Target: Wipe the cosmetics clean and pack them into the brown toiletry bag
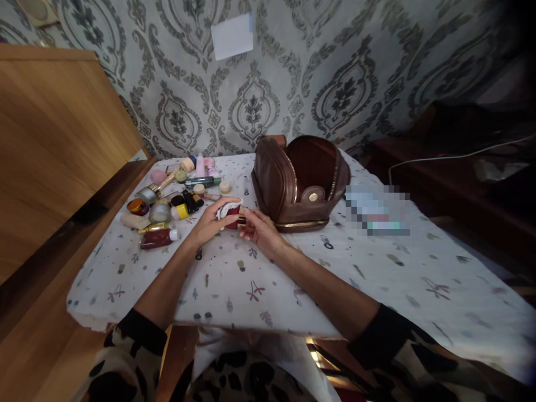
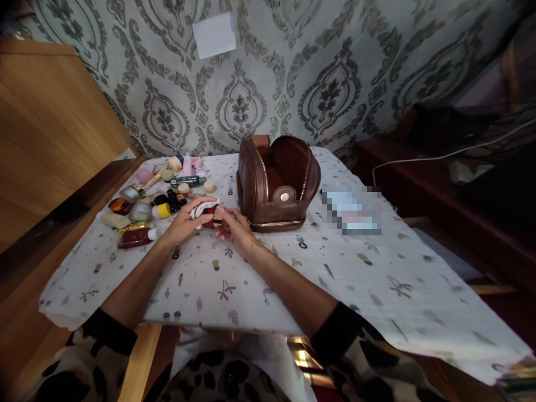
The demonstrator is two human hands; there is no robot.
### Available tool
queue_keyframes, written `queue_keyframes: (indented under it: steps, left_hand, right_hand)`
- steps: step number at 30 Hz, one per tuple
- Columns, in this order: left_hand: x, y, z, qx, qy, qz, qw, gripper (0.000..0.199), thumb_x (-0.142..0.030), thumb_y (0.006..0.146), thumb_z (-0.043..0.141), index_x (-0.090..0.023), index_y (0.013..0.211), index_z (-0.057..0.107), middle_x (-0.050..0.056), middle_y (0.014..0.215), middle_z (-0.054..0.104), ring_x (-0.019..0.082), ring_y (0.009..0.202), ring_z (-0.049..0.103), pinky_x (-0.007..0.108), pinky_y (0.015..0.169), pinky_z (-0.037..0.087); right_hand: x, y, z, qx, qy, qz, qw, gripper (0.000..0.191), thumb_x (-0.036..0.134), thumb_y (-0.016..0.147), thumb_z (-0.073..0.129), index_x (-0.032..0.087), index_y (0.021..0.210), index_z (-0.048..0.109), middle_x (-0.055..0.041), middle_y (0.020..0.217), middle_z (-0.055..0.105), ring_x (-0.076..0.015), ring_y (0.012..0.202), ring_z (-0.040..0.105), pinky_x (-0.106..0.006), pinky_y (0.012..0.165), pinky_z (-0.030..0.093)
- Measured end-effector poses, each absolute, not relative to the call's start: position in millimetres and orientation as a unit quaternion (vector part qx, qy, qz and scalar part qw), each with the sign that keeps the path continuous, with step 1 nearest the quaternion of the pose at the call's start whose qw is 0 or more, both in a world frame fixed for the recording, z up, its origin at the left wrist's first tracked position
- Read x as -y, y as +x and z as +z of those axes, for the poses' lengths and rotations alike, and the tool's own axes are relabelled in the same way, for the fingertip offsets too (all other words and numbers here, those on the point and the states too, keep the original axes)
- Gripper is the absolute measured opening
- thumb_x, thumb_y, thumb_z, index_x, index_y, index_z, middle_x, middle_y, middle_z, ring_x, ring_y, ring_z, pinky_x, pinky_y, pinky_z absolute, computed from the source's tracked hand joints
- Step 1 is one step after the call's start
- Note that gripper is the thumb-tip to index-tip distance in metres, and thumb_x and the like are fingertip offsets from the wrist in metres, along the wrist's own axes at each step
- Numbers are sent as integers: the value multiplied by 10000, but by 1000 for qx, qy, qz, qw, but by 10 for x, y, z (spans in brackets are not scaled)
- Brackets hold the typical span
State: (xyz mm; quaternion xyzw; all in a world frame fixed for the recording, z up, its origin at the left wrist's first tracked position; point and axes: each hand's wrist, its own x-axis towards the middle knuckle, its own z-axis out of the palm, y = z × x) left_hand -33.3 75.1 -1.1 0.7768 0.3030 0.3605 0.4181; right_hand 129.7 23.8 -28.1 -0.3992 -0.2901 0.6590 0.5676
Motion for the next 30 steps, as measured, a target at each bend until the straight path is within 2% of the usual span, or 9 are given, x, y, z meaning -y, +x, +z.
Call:
queue_keyframes:
  steps: [3,9,14,17,21,25,27,30]
  left_hand:
    - [-724,-312,6,-282,812,370,352,356,-408,895,607,-207,1183,656,67,1195,665,230,1108,609,347,998,445]
    - [-686,-267,11,-214,868,380,239,376,-405,949,528,-211,1253,633,123,1357,606,255,1272,540,423,1096,374]
    - [-675,-262,5,-200,868,392,230,413,-356,1018,350,-205,1289,622,111,1377,599,217,1316,511,419,1131,345]
    - [-689,-264,-10,-239,847,399,255,440,-380,1017,350,-185,1322,599,101,1389,593,211,1324,507,381,1136,348]
    - [-720,-274,-34,-295,823,393,285,485,-426,1012,342,-161,1341,579,107,1352,620,224,1248,569,374,1087,399]
    - [-727,-280,-34,-321,837,363,255,467,-432,995,381,-134,1274,608,125,1260,663,238,1153,612,367,1018,435]
    - [-722,-278,-30,-338,846,344,229,434,-428,988,400,-136,1220,621,123,1172,691,238,1067,638,355,955,452]
    - [-718,-277,-26,-369,847,325,201,376,-429,984,408,-151,1088,639,80,932,707,214,862,649,314,807,458]
  right_hand:
    - [-231,1295,-270,274,-399,671,562,260,418,837,696,183,838,583,14,590,620,-98,461,575,-176,404,401]
    - [-244,1281,-252,203,-386,701,564,324,400,968,501,152,815,642,-51,627,668,-100,488,571,-173,418,421]
    - [-239,1280,-212,171,-381,720,554,401,396,1006,407,146,798,641,-56,598,656,-100,476,552,-167,412,405]
    - [-224,1284,-195,170,-373,724,555,395,392,1010,389,152,811,630,-50,600,656,-94,468,544,-166,435,419]
    - [-225,1295,-232,174,-356,729,559,332,408,983,450,166,840,626,-42,630,659,-96,492,558,-176,469,445]
    - [-238,1295,-294,199,-336,725,567,264,440,907,587,179,885,622,-44,716,687,-95,534,575,-184,486,452]
    - [-236,1287,-305,207,-328,718,578,235,421,865,652,192,905,614,-33,742,693,-99,564,593,-188,501,459]
    - [-224,1271,-299,213,-324,706,592,258,401,803,731,211,906,590,-6,750,689,-107,604,618,-193,511,462]
